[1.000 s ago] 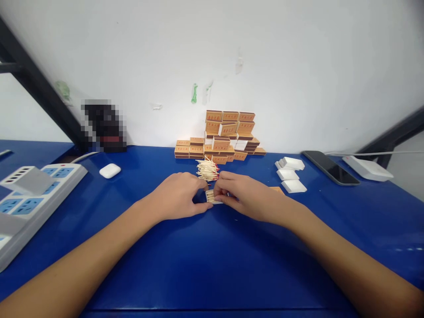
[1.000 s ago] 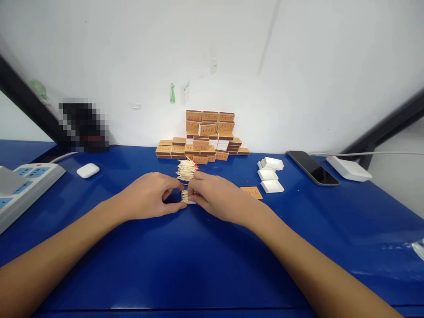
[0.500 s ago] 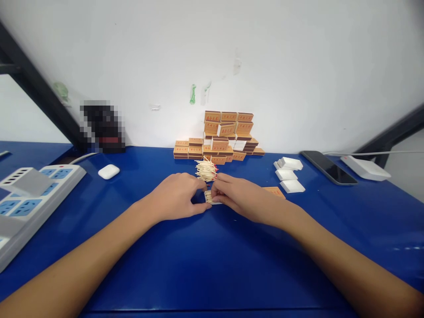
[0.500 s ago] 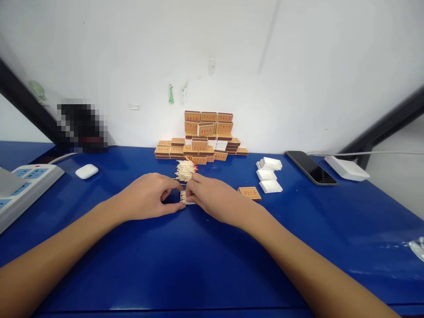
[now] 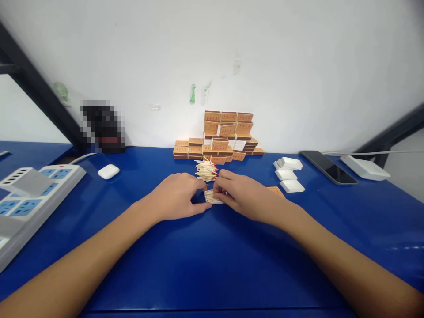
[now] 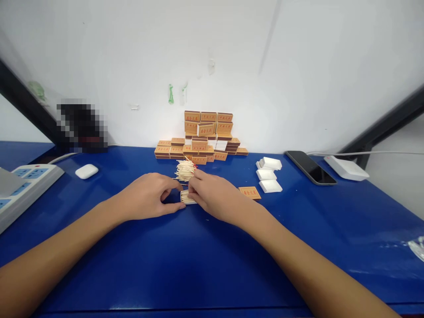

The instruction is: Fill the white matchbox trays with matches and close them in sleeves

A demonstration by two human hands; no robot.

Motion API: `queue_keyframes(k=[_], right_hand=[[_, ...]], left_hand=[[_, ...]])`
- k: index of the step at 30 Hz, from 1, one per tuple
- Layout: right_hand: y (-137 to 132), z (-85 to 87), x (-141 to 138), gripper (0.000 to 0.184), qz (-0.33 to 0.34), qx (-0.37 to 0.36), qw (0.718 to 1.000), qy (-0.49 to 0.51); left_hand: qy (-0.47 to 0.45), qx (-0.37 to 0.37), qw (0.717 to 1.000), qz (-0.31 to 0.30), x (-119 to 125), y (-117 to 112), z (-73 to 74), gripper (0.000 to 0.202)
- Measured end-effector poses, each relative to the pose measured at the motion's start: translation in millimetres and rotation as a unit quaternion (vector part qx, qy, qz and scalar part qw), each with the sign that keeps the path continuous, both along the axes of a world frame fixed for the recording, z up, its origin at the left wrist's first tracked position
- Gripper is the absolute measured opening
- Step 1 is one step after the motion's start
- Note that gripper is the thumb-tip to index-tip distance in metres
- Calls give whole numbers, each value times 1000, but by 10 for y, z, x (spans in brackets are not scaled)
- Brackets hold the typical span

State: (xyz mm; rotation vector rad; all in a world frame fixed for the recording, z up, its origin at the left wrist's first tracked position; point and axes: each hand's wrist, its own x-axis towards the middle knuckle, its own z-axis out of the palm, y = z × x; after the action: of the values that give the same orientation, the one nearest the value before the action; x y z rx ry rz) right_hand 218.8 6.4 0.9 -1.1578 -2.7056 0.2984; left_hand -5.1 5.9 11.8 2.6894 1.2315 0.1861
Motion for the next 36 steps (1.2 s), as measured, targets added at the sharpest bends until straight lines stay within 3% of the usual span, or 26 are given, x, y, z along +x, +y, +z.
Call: queue_keyframes(k=[13, 18, 25, 30, 33, 36], right_hand=[[85, 107, 133, 13, -6, 2, 999, 38], [135, 133, 264, 11, -32, -23, 999, 2], [176, 153, 379, 11, 5, -88, 996, 3], [183, 110, 373, 12, -4, -111, 994, -16], [160, 112, 374, 14, -16, -103, 994, -20], [128, 139, 351, 15, -36, -41, 998, -19]], left_hand=[[-10, -10, 1000, -2, -6, 13, -10, 31], [-17, -1, 1000, -4, -11, 15, -18, 30], [-7, -12, 1000, -1, -12, 17, -9, 33], [-9, -13, 1000, 1, -12, 12, -5, 34], [-5, -10, 1000, 2, -11, 12, -4, 34], [-5, -6, 1000, -1, -11, 12, -5, 33]])
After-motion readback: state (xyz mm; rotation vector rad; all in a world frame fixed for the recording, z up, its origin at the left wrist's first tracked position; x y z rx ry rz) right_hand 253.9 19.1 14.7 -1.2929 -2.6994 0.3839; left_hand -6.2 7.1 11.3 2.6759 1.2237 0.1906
